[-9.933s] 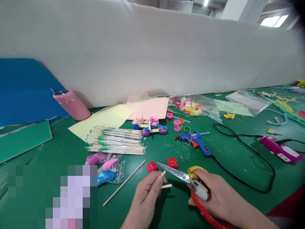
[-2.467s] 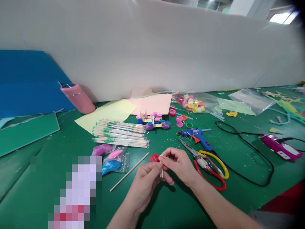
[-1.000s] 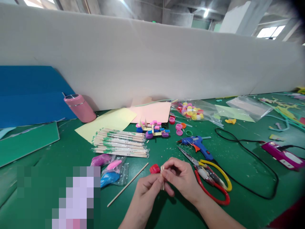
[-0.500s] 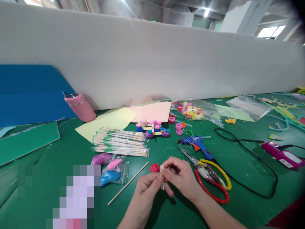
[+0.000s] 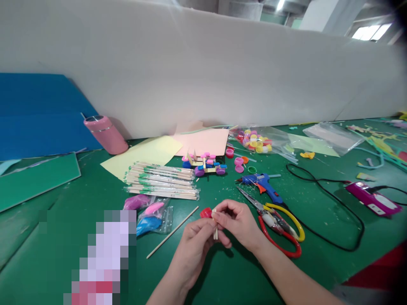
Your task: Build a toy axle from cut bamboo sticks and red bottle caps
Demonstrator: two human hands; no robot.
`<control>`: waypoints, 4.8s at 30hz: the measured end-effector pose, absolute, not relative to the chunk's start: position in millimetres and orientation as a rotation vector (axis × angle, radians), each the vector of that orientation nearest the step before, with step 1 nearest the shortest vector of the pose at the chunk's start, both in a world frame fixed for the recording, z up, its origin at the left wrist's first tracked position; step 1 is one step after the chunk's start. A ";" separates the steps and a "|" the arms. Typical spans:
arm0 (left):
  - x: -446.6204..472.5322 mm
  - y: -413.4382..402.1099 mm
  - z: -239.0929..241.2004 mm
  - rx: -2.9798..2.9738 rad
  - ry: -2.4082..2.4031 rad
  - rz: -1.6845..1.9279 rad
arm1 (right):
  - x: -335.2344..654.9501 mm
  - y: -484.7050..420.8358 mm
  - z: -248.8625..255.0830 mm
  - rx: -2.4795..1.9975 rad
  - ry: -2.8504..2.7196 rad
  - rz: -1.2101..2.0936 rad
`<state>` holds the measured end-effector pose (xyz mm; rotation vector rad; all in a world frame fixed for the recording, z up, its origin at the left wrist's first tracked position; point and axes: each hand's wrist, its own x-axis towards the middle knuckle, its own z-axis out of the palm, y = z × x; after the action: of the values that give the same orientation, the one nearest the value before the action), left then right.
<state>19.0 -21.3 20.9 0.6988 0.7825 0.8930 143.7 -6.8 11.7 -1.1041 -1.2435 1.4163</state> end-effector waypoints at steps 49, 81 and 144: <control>23.0 -13.1 31.8 0.666 0.842 0.852 | 163.5 -7.0 39.5 -1.172 -1.090 1.425; 25.8 -26.1 11.3 0.993 1.139 0.876 | 147.3 -10.3 21.0 -1.235 -1.203 1.356; 25.5 -23.8 13.6 0.585 0.917 0.769 | 144.5 -2.2 5.0 -1.199 -0.782 1.446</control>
<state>25.5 -23.8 13.6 0.5845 0.9172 0.7692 144.5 -2.2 5.0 -1.1987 -0.7825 1.4462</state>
